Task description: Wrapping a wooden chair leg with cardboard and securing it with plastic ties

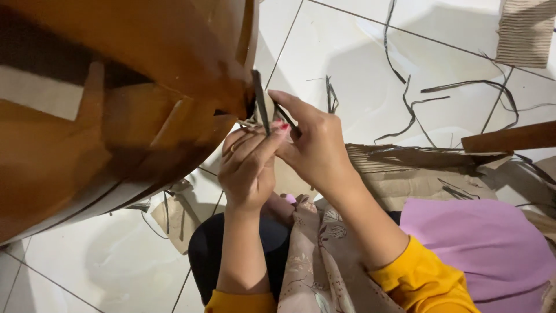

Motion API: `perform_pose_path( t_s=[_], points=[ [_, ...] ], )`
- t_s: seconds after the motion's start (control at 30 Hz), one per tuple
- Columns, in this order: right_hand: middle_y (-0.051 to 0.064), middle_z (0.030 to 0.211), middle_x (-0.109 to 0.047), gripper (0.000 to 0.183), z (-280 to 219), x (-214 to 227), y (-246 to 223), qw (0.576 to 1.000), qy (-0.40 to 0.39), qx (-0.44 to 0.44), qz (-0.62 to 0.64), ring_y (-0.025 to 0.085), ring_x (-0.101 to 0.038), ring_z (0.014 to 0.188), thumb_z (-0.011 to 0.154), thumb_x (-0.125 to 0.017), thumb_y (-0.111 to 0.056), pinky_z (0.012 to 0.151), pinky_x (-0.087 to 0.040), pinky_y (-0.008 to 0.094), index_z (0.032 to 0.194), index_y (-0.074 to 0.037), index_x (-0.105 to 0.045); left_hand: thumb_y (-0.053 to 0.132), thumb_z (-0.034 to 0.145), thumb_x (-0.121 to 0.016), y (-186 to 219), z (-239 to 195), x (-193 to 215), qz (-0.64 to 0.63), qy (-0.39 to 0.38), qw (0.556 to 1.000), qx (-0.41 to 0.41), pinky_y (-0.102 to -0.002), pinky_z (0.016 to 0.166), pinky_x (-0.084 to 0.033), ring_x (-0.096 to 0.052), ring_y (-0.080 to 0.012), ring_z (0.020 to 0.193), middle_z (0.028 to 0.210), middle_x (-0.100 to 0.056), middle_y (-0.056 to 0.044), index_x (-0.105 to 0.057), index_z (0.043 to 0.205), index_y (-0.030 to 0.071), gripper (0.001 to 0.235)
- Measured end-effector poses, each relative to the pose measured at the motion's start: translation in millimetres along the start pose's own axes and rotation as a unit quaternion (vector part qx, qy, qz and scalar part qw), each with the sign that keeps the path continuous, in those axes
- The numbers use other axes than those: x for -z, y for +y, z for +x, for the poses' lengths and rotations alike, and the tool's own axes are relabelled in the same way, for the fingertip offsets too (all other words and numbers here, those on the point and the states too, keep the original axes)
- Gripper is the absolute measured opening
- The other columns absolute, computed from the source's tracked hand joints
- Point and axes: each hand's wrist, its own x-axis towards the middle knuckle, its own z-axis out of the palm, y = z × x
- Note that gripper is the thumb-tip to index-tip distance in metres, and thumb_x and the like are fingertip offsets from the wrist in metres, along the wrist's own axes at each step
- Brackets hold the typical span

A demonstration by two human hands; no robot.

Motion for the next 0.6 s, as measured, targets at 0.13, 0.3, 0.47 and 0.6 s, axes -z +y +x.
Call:
perform_pose_path(
  t_s=[0.13,0.3,0.47,0.6],
  points=[
    [0.018,0.091,-0.078,0.041,-11.9,5.9,-26.6,0.999,0.028,0.008,-0.044,0.037,-0.076,0.072,0.081,-0.081,-0.004,0.059,-0.059,0.044,0.121,-0.008,-0.074,0.0,0.096,-0.069,6.3,8.6,2.1,0.031,-0.009,0.999,-0.016,-0.036,0.078,-0.059,-0.075,-0.0219,0.081,0.093,-0.076,-0.006,-0.081,0.1,0.006,0.014],
    [0.011,0.083,-0.079,0.021,-28.0,-1.2,-37.8,0.997,0.077,-0.018,-0.001,0.033,-0.077,0.08,0.089,-0.069,0.0,0.065,-0.062,0.039,0.102,-0.013,-0.079,0.002,0.101,-0.063,13.2,11.9,-0.5,0.119,-0.04,0.992,0.008,-0.034,0.079,-0.058,-0.075,-0.0226,0.084,0.097,-0.077,-0.008,-0.081,0.102,0.004,0.018],
    [0.009,0.087,-0.081,0.02,-31.9,24.4,-52.4,0.997,0.077,-0.019,0.021,0.03,-0.08,0.082,0.088,-0.075,0.001,0.069,-0.064,0.035,0.1,-0.013,-0.081,0.002,0.103,-0.061,13.6,24.3,6.4,0.119,-0.089,0.989,0.009,-0.033,0.079,-0.058,-0.074,-0.025,0.081,0.092,-0.076,-0.008,-0.08,0.103,0.005,0.019],
    [0.013,0.083,-0.079,0.018,-30.0,42.9,-71.0,0.997,0.024,0.073,-0.009,0.036,-0.078,0.074,0.088,-0.071,0.004,0.061,-0.061,0.042,0.098,-0.009,-0.079,0.02,0.098,-0.07,2.6,13.0,14.5,0.055,-0.143,0.987,0.045,-0.04,0.081,-0.059,-0.073,-0.0299,0.084,0.089,-0.077,-0.01,-0.081,0.106,0.006,0.019]
  ],
)
